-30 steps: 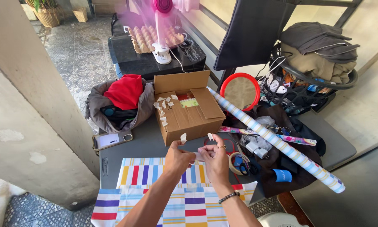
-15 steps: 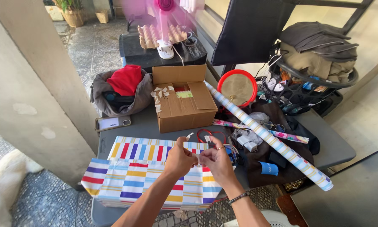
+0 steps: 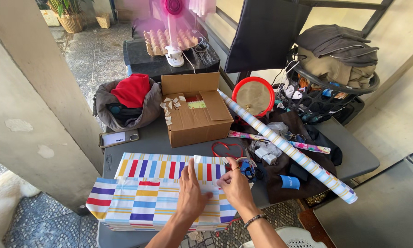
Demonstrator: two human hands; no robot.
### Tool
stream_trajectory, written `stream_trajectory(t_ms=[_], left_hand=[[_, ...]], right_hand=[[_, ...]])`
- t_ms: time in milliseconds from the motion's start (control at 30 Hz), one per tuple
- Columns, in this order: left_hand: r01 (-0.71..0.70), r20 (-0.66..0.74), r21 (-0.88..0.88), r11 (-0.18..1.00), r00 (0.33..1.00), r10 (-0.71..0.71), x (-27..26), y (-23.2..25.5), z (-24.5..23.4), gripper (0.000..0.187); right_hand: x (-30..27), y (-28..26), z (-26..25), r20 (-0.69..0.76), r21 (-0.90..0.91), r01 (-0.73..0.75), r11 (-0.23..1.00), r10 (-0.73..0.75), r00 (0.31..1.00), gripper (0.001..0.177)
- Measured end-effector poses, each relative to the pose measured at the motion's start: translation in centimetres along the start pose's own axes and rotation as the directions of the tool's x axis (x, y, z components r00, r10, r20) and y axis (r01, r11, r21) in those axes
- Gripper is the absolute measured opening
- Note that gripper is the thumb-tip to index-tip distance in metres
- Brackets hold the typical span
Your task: The person wraps a rectangular box with colorful striped wrapping paper. They fold the paper edges, smooth the surface, and secure the folds with pieces of clear tape. The person rotates the box to wrap multiple sides and continues taping the edges until the box is fully covered.
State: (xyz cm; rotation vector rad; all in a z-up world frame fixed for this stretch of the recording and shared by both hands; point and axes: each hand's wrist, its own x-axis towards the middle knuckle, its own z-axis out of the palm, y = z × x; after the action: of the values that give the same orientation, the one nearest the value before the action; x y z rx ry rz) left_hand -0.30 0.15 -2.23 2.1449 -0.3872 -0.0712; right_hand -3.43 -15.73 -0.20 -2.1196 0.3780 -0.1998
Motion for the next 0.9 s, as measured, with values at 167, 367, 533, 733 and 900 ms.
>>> stream_trajectory(t_ms=[167, 367, 533, 733, 900], left_hand=[[-0.064, -0.040, -0.087, 0.994, 0.997, 0.061, -0.2, -1.5, 1.0, 0.126], [-0.101, -0.032, -0.103, 0.990, 0.995, 0.098, 0.3, -2.2, 1.3, 0.124], [-0.102, -0.118, -0.100, 0.990, 0.989, 0.090, 0.7, -2.6, 2.0, 0.103], [-0.043, -0.124, -0.061, 0.997, 0.992, 0.035, 1.2, -2.4, 2.4, 0.101], [-0.022, -0.072, -0.043, 0.999, 0.997, 0.018, 1.3, -2.1, 2.0, 0.104]], right_hand=[[-0.3, 0.0, 1.0, 0.015, -0.035, 0.057, 0.998, -0.056, 0.998, 0.083], [-0.1, -0.6, 1.7, 0.023, -0.177, 0.157, 0.972, -0.156, 0.988, 0.084], [-0.4, -2.3, 2.0, 0.058, -0.374, 0.085, 0.923, -0.069, 0.996, 0.090], [-0.1, -3.0, 1.1, -0.122, -0.432, -0.190, 0.882, 0.151, 0.981, 0.103], [0.7, -0.4, 1.2, -0.187, -0.243, -0.306, 0.920, 0.265, 0.946, 0.115]])
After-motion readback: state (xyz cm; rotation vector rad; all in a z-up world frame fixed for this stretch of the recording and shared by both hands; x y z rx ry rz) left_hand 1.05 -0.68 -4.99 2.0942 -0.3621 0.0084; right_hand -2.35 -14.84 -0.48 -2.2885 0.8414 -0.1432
